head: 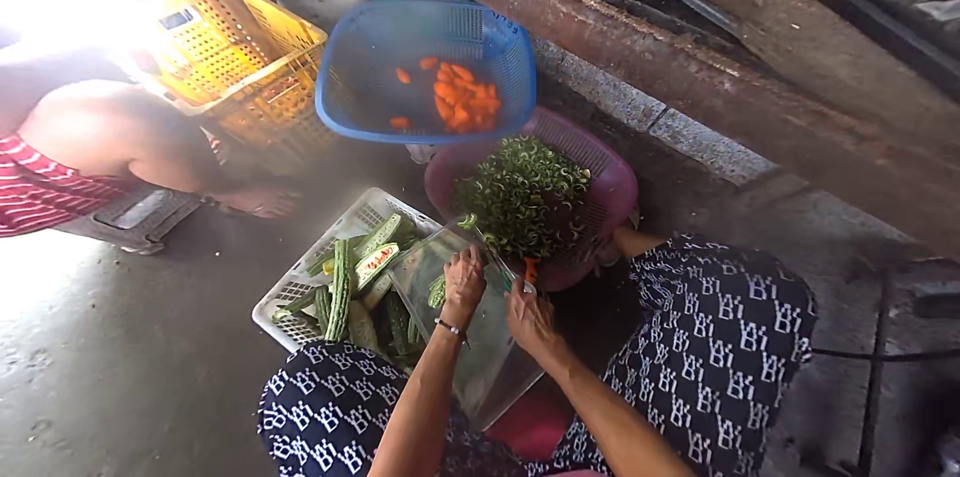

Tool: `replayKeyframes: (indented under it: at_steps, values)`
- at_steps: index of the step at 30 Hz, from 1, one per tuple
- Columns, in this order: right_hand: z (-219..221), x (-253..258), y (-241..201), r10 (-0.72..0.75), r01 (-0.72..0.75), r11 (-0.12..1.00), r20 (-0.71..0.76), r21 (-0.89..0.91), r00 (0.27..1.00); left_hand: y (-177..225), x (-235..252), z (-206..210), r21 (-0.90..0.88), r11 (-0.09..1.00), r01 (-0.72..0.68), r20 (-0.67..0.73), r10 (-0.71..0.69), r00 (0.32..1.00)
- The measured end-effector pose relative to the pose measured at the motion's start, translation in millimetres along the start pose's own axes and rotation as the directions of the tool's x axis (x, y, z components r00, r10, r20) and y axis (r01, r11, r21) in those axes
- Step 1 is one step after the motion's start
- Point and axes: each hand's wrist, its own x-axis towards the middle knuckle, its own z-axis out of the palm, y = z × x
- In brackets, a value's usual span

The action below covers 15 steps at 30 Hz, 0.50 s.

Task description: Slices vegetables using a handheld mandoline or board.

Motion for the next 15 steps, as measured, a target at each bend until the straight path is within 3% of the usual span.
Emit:
replayKeyframes:
  at_steps: [9,15]
  values:
    - [1.1,4.0,-14.5,0.012,-0.006,0.993,0.048,-0.116,0.999,-0.5,-1.1,-0.6,0.011,1.000,-0.021,-0.014,0.021,1.000]
    - [4.2,39.3,-24.0,0.002,0.001,0.998,0.056,-0.059,0.998,-2.7,0.0,7.5,0.023,0.999,-0.041,-0.066,0.042,0.997]
